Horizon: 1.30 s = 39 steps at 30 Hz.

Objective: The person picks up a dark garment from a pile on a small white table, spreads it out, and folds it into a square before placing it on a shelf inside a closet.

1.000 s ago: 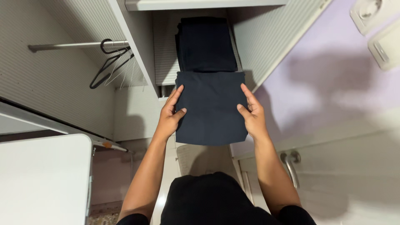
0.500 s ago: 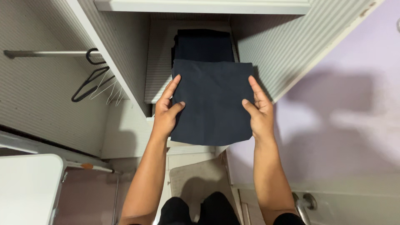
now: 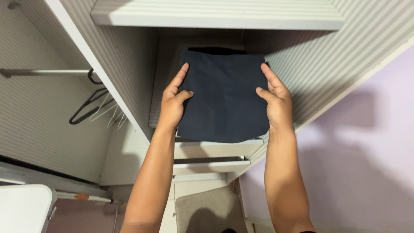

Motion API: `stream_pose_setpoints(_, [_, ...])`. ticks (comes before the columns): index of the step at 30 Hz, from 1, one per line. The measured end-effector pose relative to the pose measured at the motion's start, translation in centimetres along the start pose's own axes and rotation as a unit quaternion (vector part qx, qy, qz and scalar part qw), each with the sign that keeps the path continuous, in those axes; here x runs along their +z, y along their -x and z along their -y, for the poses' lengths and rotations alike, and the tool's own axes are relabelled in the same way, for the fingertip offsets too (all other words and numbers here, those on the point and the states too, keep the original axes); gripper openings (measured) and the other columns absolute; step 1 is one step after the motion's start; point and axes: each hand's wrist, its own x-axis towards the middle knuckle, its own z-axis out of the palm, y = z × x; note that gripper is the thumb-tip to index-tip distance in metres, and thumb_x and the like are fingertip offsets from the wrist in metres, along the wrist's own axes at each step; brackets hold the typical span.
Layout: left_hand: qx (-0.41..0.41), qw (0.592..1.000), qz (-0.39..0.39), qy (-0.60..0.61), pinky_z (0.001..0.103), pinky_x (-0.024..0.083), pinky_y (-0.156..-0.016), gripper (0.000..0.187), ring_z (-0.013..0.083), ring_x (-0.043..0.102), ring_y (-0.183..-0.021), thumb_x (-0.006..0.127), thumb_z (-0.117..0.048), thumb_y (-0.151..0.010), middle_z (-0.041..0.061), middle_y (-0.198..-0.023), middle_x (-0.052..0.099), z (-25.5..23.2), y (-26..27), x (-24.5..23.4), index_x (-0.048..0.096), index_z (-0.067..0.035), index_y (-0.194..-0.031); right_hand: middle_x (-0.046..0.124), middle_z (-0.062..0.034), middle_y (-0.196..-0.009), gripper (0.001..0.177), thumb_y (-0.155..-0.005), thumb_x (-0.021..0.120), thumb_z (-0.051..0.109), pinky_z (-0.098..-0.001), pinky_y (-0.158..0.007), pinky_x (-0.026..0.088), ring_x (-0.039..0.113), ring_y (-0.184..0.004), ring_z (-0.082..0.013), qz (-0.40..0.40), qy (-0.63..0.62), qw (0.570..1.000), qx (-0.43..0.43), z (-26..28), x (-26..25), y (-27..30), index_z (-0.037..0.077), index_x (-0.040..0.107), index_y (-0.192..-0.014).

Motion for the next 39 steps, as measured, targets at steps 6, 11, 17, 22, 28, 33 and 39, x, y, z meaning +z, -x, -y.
stream_pose_setpoints(6, [0.013, 1.0, 0.003, -0.007, 0.028, 0.042, -0.113, 0.077, 0.0215, 0.055, -0.138, 0.05, 0.008, -0.079, 0.018, -0.155, 0.053, 1.1, -3.9, -0.5, 0.044, -0.001, -0.155, 0.041, -0.0176, -0.163, 0.065, -0.084, 0.058, -0.006, -0.0377, -0.127, 0.018, 0.023, -0.159, -0.0286, -0.002, -0.006, 1.0, 0.019, -1.2, 0.0, -4.0, 0.002, 0.052, -0.149])
stream_pose_setpoints(11, [0.015, 0.998, -0.019, -0.051, 0.03, 0.033, -0.119, 0.077, 0.0234, 0.044, -0.147, 0.051, 0.007, -0.079, 0.016, -0.161, 0.046, 2.2, -7.1, -1.1, 0.042, -0.002, -0.155, 0.04, -0.0173, -0.163, 0.066, -0.084, 0.059, -0.009, -0.0372, -0.126, 0.02, 0.023, -0.159, -0.0286, 0.01, -0.013, 1.0, 0.023, -3.6, -0.7, -8.0, 0.002, 0.051, -0.149])
stream_pose_setpoints(17, [-0.034, 0.986, -0.036, -0.161, 0.033, 0.025, -0.122, 0.08, 0.0263, 0.032, -0.154, 0.056, 0.009, -0.077, 0.015, -0.165, 0.037, 6.7, -9.3, -3.1, 0.043, -0.005, -0.154, 0.053, -0.0172, -0.154, 0.061, -0.085, 0.064, -0.007, -0.037, -0.12, 0.035, 0.041, -0.15, -0.0317, 0.026, 0.133, 0.99, 0.044, -8.8, -1.0, -11.4, 0.005, 0.056, -0.144])
stream_pose_setpoints(22, [-0.056, 0.989, -0.031, -0.13, 0.033, 0.029, -0.122, 0.079, 0.0267, 0.033, -0.154, 0.056, 0.011, -0.079, 0.015, -0.165, 0.038, 7.8, -9.1, -3.8, 0.043, -0.007, -0.155, 0.057, -0.0168, -0.149, 0.058, -0.086, 0.068, -0.003, -0.0386, -0.117, 0.039, 0.045, -0.146, -0.0345, 0.014, 0.162, 0.984, 0.065, -10.4, -0.9, -10.3, 0.008, 0.059, -0.142])
stream_pose_setpoints(28, [-0.046, 0.991, -0.029, -0.124, 0.033, 0.033, -0.12, 0.08, 0.0269, 0.04, -0.151, 0.056, 0.012, -0.078, 0.016, -0.163, 0.043, 6.6, -8.9, -3.5, 0.044, -0.006, -0.154, 0.059, -0.0173, -0.147, 0.055, -0.087, 0.066, -0.004, -0.038, -0.116, 0.041, 0.047, -0.146, -0.0343, 0.003, 0.13, 0.989, 0.068, -10.2, -1.4, -10.8, 0.008, 0.062, -0.14])
stream_pose_setpoints(33, [0.019, 0.982, -0.004, -0.188, 0.033, 0.027, -0.122, 0.079, 0.028, 0.033, -0.153, 0.06, 0.013, -0.079, 0.019, -0.163, 0.04, 6.7, -9.4, -3.4, 0.043, -0.003, -0.155, 0.061, -0.0184, -0.145, 0.054, -0.087, 0.066, -0.005, -0.0368, -0.114, 0.044, 0.051, -0.143, -0.0335, -0.013, 0.15, 0.988, 0.047, -9.7, -1.5, -11.2, 0.007, 0.063, -0.139])
stream_pose_setpoints(39, [-0.024, 0.946, -0.048, -0.319, 0.04, 0.034, -0.119, 0.068, 0.036, 0.036, -0.148, 0.069, -0.001, -0.084, 0.024, -0.158, 0.036, 3.1, -6.6, -1.5, 0.049, -0.003, -0.148, 0.068, -0.0182, -0.135, 0.047, -0.093, 0.066, 0.008, -0.0371, -0.105, 0.052, 0.067, -0.127, -0.0315, -0.051, 0.29, 0.95, 0.104, -5.0, 0.6, -7.6, 0.012, 0.062, -0.14])
